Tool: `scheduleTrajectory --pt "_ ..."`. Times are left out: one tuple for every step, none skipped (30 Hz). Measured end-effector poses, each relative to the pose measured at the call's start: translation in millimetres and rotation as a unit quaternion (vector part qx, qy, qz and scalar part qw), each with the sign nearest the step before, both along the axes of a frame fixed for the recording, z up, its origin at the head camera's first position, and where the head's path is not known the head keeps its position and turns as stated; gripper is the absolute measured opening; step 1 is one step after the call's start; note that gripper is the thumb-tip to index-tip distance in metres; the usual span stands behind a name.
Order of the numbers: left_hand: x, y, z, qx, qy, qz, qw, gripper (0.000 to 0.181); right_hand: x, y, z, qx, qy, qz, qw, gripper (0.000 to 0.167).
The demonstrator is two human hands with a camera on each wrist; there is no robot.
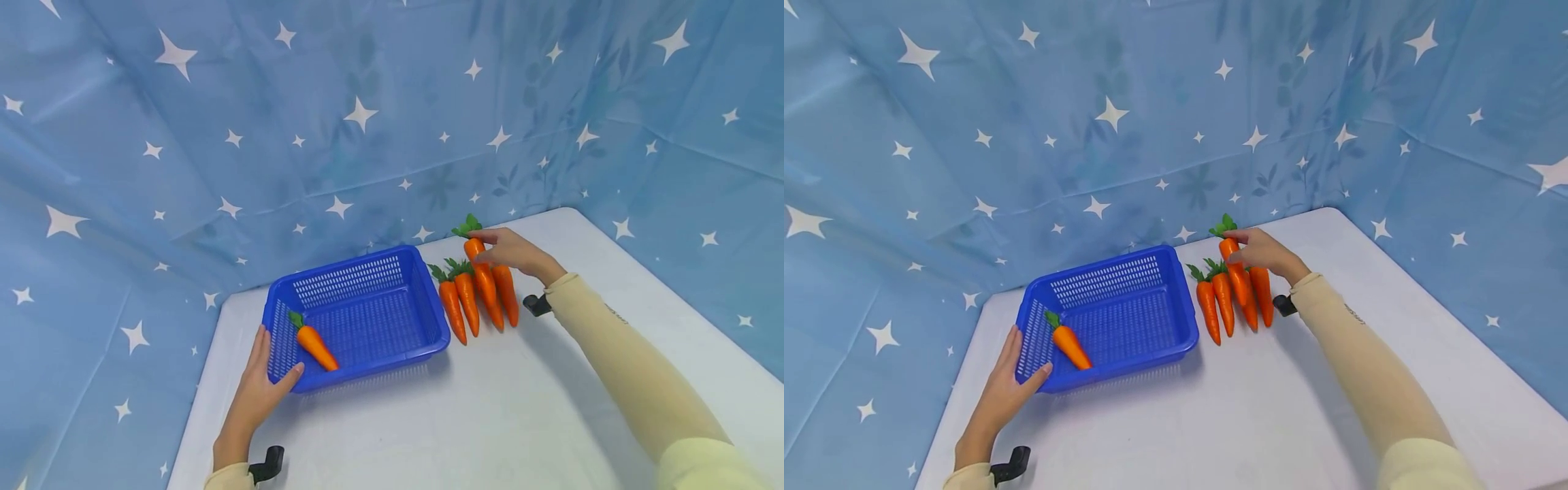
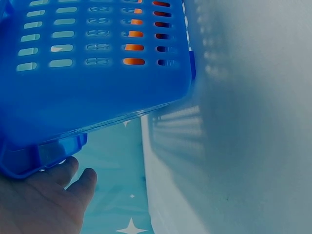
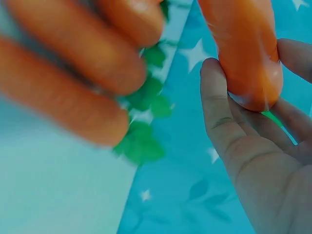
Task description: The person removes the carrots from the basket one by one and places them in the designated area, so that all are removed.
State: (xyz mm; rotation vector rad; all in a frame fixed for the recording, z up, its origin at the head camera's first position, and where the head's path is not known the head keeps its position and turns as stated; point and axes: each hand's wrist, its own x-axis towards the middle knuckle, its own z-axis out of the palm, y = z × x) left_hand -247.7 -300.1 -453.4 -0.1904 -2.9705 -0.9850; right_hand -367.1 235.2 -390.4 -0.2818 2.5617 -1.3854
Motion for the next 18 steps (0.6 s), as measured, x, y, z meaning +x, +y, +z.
scheduleTrajectory --pt "0.0 0.6 -0.1 0.001 -0.001 -0.001 1.0 0.11 1.4 6.6 -2.4 0.005 0.0 -0.004 1.0 0.069" --pt "0.0 1.0 0.1 0.001 -0.002 -0.002 1.0 0.11 2.6 13.0 -4.7 0.008 -0.001 -0.007 0.9999 0.07" --pt "0.0 1.3 0.4 0.001 -0.003 -0.002 1.0 0.11 3.7 19.3 -7.3 0.01 -0.002 -0.011 0.9999 0.069" --pt "0.1 1.4 0.9 0.0 -0.003 -0.003 1.0 0.11 5.2 25.6 -9.7 0.01 -0.003 -0.013 0.9999 0.069" --pt "0.3 1.4 1.5 0.0 -0.003 -0.003 1.0 0.11 6.7 31.5 -12.0 0.013 -0.004 -0.015 0.9998 0.069" --pt "0.6 1.2 2.3 -0.001 -0.004 -0.003 1.0 0.11 7.9 37.2 -14.4 0.014 -0.004 -0.016 0.9998 0.069" --pt "1.0 0.7 2.9 -0.002 -0.005 -0.003 1.0 0.11 9.1 42.4 -16.8 0.014 -0.005 -0.017 0.9998 0.069" --pt "1.5 0.2 3.6 -0.003 -0.007 -0.003 1.0 0.11 10.1 46.7 -18.8 0.013 -0.008 -0.018 0.9997 0.069" --pt "2.0 -0.3 4.4 -0.004 -0.008 -0.002 1.0 0.11 10.9 50.8 -20.8 0.014 -0.009 -0.02 0.9997 0.069" --pt "2.6 -0.9 4.8 -0.004 -0.01 -0.002 0.9999 0.111 11.8 54.5 -22.4 0.015 -0.011 -0.022 0.9996 0.069" --pt "3.1 -1.2 5.4 -0.004 -0.012 -0.001 0.9999 0.111 12.1 57.6 -24.3 0.017 -0.013 -0.025 0.9995 0.069" --pt "3.4 -1.4 5.5 -0.004 -0.013 0.0 0.9999 0.112 11.8 60.8 -26.8 0.019 -0.015 -0.028 0.9993 0.069" --pt "3.5 -1.4 5.5 -0.004 -0.014 0.0 0.9999 0.112 12.0 63.7 -28.8 0.023 -0.018 -0.031 0.9991 0.069" --pt "3.5 -1.1 5.3 -0.003 -0.014 0.001 0.9999 0.112 12.2 66.3 -30.8 0.026 -0.02 -0.034 0.9989 0.068" --pt "3.6 -0.9 4.9 -0.003 -0.015 0.0 0.9999 0.112 12.4 68.9 -33.4 0.032 -0.022 -0.038 0.9985 0.068" --pt "3.6 -0.7 4.4 -0.003 -0.016 0.0 0.9999 0.113 12.6 71.1 -36.0 0.039 -0.026 -0.043 0.998 0.068" --pt "3.5 -0.4 4.2 -0.003 -0.017 -0.001 0.9999 0.113 12.6 73.1 -38.9 0.047 -0.03 -0.049 0.9972 0.067" --pt "3.4 -0.3 3.7 -0.004 -0.016 -0.001 0.9999 0.112 12.0 75.2 -42.3 0.055 -0.033 -0.052 0.9966 0.067"
